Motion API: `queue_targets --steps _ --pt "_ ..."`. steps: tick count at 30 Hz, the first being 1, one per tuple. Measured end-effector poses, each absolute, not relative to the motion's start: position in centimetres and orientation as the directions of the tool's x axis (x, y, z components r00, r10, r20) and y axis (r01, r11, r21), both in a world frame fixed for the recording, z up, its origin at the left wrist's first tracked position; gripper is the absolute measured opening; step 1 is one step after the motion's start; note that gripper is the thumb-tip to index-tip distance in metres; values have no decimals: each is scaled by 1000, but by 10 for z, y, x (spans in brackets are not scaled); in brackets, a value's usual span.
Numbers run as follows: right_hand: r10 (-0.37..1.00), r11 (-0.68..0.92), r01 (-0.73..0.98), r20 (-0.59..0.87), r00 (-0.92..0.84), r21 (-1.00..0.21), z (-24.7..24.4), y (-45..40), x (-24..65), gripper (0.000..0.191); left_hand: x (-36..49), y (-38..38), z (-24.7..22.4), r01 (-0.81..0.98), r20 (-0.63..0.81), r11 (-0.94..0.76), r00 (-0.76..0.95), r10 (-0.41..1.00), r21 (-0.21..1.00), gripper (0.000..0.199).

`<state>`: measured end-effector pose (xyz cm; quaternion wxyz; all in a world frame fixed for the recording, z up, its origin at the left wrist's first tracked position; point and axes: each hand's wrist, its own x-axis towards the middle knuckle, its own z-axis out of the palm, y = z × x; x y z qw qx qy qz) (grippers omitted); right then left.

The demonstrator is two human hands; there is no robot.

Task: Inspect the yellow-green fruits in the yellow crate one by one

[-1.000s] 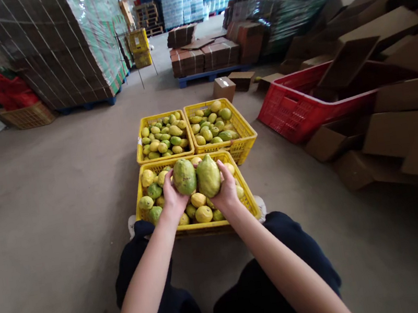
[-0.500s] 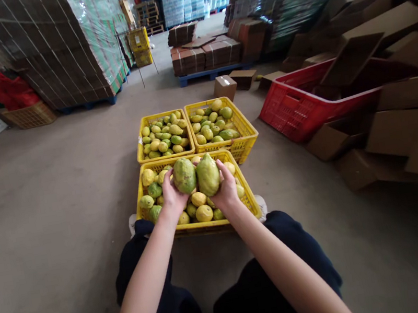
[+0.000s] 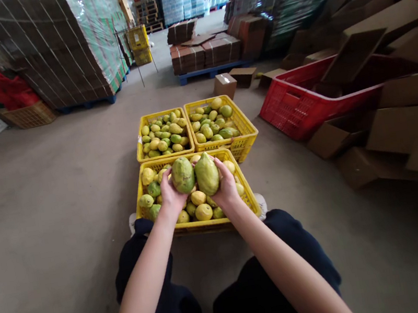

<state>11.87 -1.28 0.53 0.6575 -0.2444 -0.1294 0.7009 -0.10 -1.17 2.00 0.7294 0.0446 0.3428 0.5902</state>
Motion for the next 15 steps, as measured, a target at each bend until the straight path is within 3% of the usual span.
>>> queue_targets --steps 9,15 --pt "969 -205 -842 -225 -102 -498 21 -19 114 17 -4 -9 19 -797 -424 295 55 904 527 25" --pt "929 -294 -828 -346 -130 -478 13 -13 112 17 -9 -8 14 -793 -565 361 27 825 490 25"
